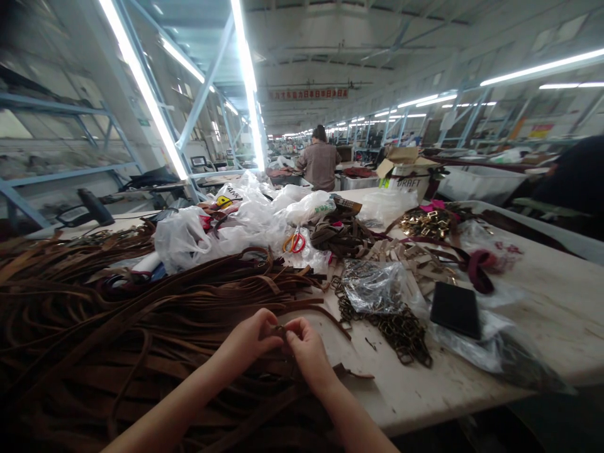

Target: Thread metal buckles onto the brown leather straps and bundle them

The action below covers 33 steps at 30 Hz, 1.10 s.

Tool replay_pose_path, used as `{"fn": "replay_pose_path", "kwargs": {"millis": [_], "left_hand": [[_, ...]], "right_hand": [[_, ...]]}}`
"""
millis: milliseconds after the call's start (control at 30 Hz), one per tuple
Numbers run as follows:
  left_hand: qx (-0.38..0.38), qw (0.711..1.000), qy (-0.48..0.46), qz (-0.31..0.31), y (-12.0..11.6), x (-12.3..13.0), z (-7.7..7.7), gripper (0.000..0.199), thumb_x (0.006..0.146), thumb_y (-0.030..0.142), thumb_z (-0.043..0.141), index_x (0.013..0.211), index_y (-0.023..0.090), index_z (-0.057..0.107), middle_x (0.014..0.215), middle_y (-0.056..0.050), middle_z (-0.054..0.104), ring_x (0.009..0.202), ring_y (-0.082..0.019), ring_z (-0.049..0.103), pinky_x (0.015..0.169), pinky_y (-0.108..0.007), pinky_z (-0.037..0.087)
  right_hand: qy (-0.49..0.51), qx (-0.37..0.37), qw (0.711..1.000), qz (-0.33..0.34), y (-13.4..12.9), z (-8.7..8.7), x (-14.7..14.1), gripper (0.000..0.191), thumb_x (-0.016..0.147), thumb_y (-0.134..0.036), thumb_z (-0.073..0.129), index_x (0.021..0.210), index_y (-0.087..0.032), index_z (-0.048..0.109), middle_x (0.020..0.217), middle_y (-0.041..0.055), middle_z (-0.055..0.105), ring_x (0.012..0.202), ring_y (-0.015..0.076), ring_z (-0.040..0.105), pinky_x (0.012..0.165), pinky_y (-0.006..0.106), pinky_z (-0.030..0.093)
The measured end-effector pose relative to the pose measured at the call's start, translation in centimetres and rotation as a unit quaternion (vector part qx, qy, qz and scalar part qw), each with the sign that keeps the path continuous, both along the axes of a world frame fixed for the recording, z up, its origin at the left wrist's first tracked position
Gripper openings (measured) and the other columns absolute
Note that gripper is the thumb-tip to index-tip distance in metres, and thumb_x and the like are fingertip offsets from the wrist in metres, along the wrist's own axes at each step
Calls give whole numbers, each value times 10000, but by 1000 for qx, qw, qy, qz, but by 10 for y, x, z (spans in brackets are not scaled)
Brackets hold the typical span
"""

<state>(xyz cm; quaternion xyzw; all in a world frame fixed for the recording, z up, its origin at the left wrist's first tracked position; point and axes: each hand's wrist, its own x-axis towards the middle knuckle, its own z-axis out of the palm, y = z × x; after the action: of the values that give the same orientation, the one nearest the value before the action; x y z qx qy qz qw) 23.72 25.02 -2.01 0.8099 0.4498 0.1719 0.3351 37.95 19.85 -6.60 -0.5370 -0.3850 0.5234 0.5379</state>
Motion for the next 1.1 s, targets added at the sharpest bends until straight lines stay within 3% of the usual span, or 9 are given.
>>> {"fn": "replay_pose_path", "kwargs": {"millis": [100, 233, 400, 533, 600, 667, 800, 967, 1100], "left_hand": [[-3, 1000, 5, -11, 0, 1, 0, 322, 660, 286, 624, 957, 203, 529, 714, 38, 539, 658, -135, 503, 585, -222, 352], [72, 994, 39, -75, -4, 3, -2, 289, 672, 296, 638, 946, 222, 585, 832, -1, 534, 762, -158, 518, 650, -237, 384], [178, 979, 62, -73, -11, 9, -1, 182, 704, 283, 609, 876, 224, 614, 883, -24, 528, 844, -181, 514, 736, -268, 409], [142, 982, 62, -103, -5, 5, -9, 459, 663, 350, 653, 1086, 222, 530, 1144, -53, 529, 1012, -228, 495, 872, -323, 387], [94, 985, 95, -114, 1, -3, -16, 535, 691, 390, 620, 1172, 205, 475, 1112, -67, 571, 992, -240, 521, 857, -338, 398], [66, 982, 125, -125, 7, -13, -24, 368, 768, 373, 529, 1097, 208, 542, 993, -56, 620, 917, -223, 555, 809, -318, 415], [75, 981, 112, -142, 9, -26, -36, 216, 823, 286, 439, 902, 217, 628, 913, -38, 607, 876, -180, 546, 790, -264, 407], [83, 984, 100, -121, 1, -26, -37, 169, 809, 259, 458, 884, 211, 602, 882, -28, 588, 852, -169, 535, 771, -260, 402], [79, 985, 111, -102, -8, -30, -38, 95, 760, 252, 524, 834, 202, 556, 848, -11, 576, 817, -165, 528, 728, -253, 403]], "right_hand": [[-9, 5, 1000, 4, -3, 3, -1, 196, 700, -340, 587, 783, -176, 517, 696, -26, 535, 611, 112, 503, 599, 258, 418], [-16, 7, 1000, -20, -6, 8, -3, 247, 656, -316, 620, 826, -173, 514, 712, -25, 533, 671, 124, 508, 620, 251, 411], [-37, -20, 992, -116, -17, 8, 15, 287, 638, -291, 611, 884, -188, 504, 664, -45, 502, 621, 122, 514, 609, 257, 427], [-22, -52, 984, -168, -40, 10, 43, 283, 627, -293, 611, 874, -199, 512, 708, -37, 530, 635, 124, 554, 631, 260, 464], [-29, -79, 984, -155, -52, 7, 57, 277, 619, -319, 614, 847, -192, 520, 732, -21, 553, 631, 135, 571, 622, 278, 486], [-72, -91, 983, -142, -60, 1, 70, 291, 625, -371, 604, 835, -186, 524, 733, -3, 571, 628, 158, 582, 591, 297, 493], [-226, -25, 964, -140, -59, 0, 75, 292, 723, -412, 517, 901, -181, 531, 815, 50, 612, 754, 200, 597, 684, 334, 480], [-429, 112, 896, 11, -36, 22, 33, 221, 768, -247, 498, 975, -193, 556, 1003, 77, 605, 947, 208, 538, 851, 358, 407], [-533, 125, 830, 103, -27, 18, 12, 116, 709, -196, 585, 824, -187, 583, 880, 54, 623, 879, 222, 534, 835, 380, 385]]}}
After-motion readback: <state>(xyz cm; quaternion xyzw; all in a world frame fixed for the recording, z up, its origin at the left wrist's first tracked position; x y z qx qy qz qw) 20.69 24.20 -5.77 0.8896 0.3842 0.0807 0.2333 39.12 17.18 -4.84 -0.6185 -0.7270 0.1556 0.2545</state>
